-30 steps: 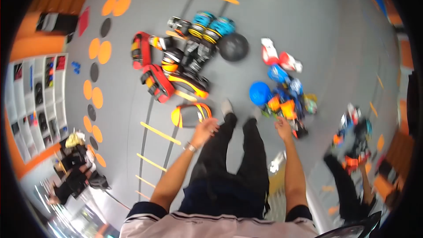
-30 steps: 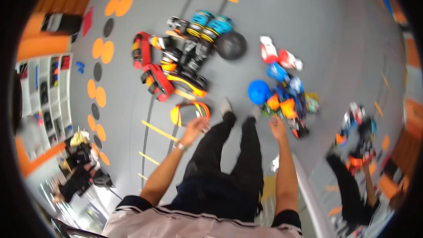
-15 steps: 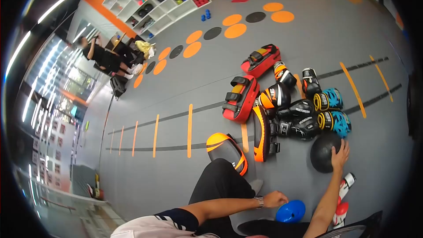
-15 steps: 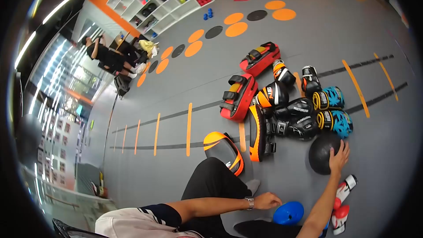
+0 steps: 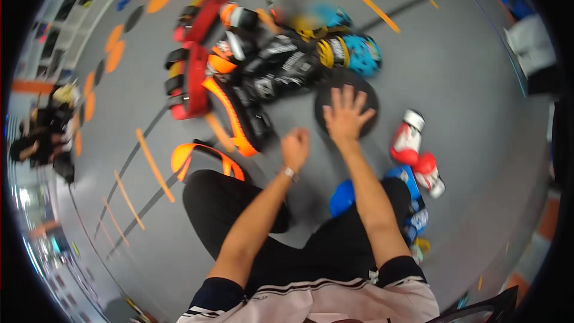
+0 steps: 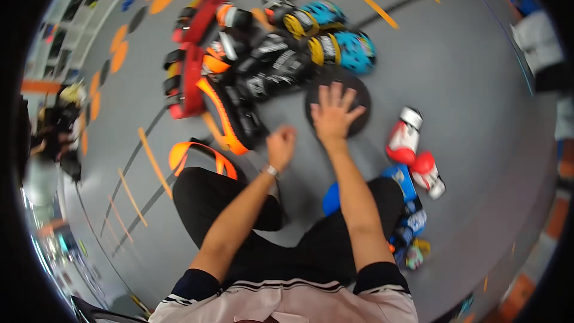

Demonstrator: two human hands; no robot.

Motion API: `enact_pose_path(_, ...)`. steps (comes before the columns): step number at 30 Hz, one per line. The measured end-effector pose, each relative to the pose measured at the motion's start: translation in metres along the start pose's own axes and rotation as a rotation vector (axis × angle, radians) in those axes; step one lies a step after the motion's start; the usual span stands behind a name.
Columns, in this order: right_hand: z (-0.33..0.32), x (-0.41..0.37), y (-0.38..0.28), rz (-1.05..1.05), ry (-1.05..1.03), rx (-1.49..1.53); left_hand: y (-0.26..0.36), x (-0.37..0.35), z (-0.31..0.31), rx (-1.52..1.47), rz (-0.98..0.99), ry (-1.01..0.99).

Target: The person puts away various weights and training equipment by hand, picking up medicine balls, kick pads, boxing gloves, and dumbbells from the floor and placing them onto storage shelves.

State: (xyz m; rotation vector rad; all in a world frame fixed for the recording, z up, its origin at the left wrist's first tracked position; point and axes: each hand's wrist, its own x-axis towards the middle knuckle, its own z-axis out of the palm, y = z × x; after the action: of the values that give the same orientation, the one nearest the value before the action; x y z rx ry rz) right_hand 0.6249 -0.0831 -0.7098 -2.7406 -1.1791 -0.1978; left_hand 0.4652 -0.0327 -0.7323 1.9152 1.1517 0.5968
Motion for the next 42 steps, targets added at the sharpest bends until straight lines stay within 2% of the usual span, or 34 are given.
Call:
enact_pose_path(2, 0.003, -0.035, -0.008, -0.098, -0.039, -0.010, 0.020, 0.032, 0.000, 0.016, 0.065, 0.080)
enact_pose_path(4, 0.002, -0.064, -0.016, -0.192, -0.093, -0.029, 0.050, 0.059, -0.003, 0.052, 0.243, 0.036)
enact_pose_path(5, 0.001, -0.078, -0.020, -0.228, -0.115, -0.105, 0.056, 0.072, 0.004, 0.013, 0.370, 0.001)
enact_pose_path(7, -0.006, -0.095, -0.025, -0.300, -0.172, -0.163, 0.084, 0.082, 0.019, 0.170, 0.367, -0.150)
enact_pose_path(9, -0.014, -0.112, -0.024, -0.366, -0.250, -0.112, 0.079, 0.084, 0.045, 0.325, 0.425, -0.262)
enact_pose_path(10, -0.016, -0.117, -0.019, -0.374, -0.250, -0.032, 0.070, 0.082, 0.057, 0.427, 0.457, -0.308)
enact_pose_path(11, -0.019, -0.123, -0.014, -0.384, -0.249, 0.050, 0.057, 0.072, 0.064, 0.456, 0.363, -0.414)
enact_pose_path(12, -0.021, -0.125, -0.007, -0.393, -0.248, 0.133, 0.054, 0.064, 0.066, 0.473, 0.373, -0.360)
enact_pose_path(13, -0.030, -0.122, 0.012, -0.393, -0.128, 0.508, 0.052, 0.056, 0.064, 0.465, 0.382, -0.347)
enact_pose_path(15, -0.019, -0.114, 0.045, 0.046, 0.044, 1.094, 0.046, 0.039, 0.056, 0.440, 0.423, -0.306)
enact_pose_path(16, -0.020, -0.102, 0.055, 0.429, 0.194, 1.128, 0.047, 0.027, 0.047, 0.432, 0.412, -0.314)
enact_pose_path(17, -0.018, -0.094, 0.078, 0.686, 0.218, 1.230, 0.050, 0.012, 0.037, 0.466, 0.409, -0.323)
enact_pose_path(18, 0.016, -0.093, 0.103, 0.859, 0.290, 1.255, 0.053, -0.003, 0.028, 0.505, 0.407, -0.329)
enact_pose_path(19, 0.022, -0.094, 0.117, 0.987, 0.117, 1.110, 0.052, -0.015, 0.018, 0.520, 0.412, -0.360)
enact_pose_path(20, 0.039, -0.101, 0.126, 1.011, -0.016, 1.025, 0.050, -0.026, 0.009, 0.536, 0.420, -0.395)
enact_pose_path(22, 0.022, -0.092, 0.103, 1.387, -0.318, 1.224, 0.050, -0.045, -0.009, 0.558, 0.393, -0.486)
enact_pose_path(24, 0.071, -0.108, 0.086, 1.075, -0.364, 1.238, 0.050, -0.060, -0.019, 0.581, 0.481, -0.372)
enact_pose_path(25, 0.080, -0.112, 0.077, 0.916, -0.383, 1.240, 0.054, -0.059, -0.025, 0.548, 0.388, -0.387)
enact_pose_path(27, 0.076, -0.117, 0.073, 0.763, -0.461, 1.146, 0.061, -0.048, -0.031, 0.480, 0.200, -0.408)
enact_pose_path(28, 0.067, -0.119, 0.070, 0.691, -0.495, 1.096, 0.051, -0.038, -0.028, 0.417, 0.293, -0.226)
enact_pose_path(30, 0.046, -0.126, 0.051, 0.634, -0.453, 1.020, 0.045, -0.006, -0.024, 0.395, 0.010, -0.138)
enact_pose_path(31, 0.040, -0.132, 0.042, 0.579, -0.445, 0.977, 0.036, 0.009, -0.023, 0.415, -0.056, -0.107)
enact_pose_path(32, 0.033, -0.138, 0.036, 0.520, -0.440, 0.930, 0.011, 0.025, -0.019, 0.424, 0.015, -0.114)
enact_pose_path(34, 0.013, -0.145, 0.027, 0.402, -0.552, 0.846, -0.017, 0.043, -0.013, 0.408, 0.067, -0.305)
enact_pose_path(37, -0.018, -0.140, 0.032, 0.240, -0.624, 0.813, -0.018, 0.042, -0.017, 0.254, -0.388, -0.427)
enact_pose_path(38, -0.020, -0.142, 0.039, 0.186, -0.660, 0.820, -0.023, 0.035, -0.020, 0.233, -0.369, -0.387)
enact_pose_path(39, -0.006, -0.143, 0.048, 0.361, -0.752, 0.942, -0.026, 0.028, -0.023, 0.206, -0.348, -0.344)
enact_pose_path(40, 0.004, -0.142, 0.059, 0.729, -0.990, 1.152, -0.026, 0.025, -0.024, 0.173, -0.320, -0.298)
enact_pose_path(41, 0.010, -0.150, 0.062, 0.945, -0.948, 1.224, -0.024, 0.019, -0.023, 0.222, -0.247, -0.198)
enact_pose_path(42, 0.013, -0.155, 0.062, 1.159, -0.897, 1.286, -0.019, 0.014, -0.023, 0.292, -0.236, -0.182)
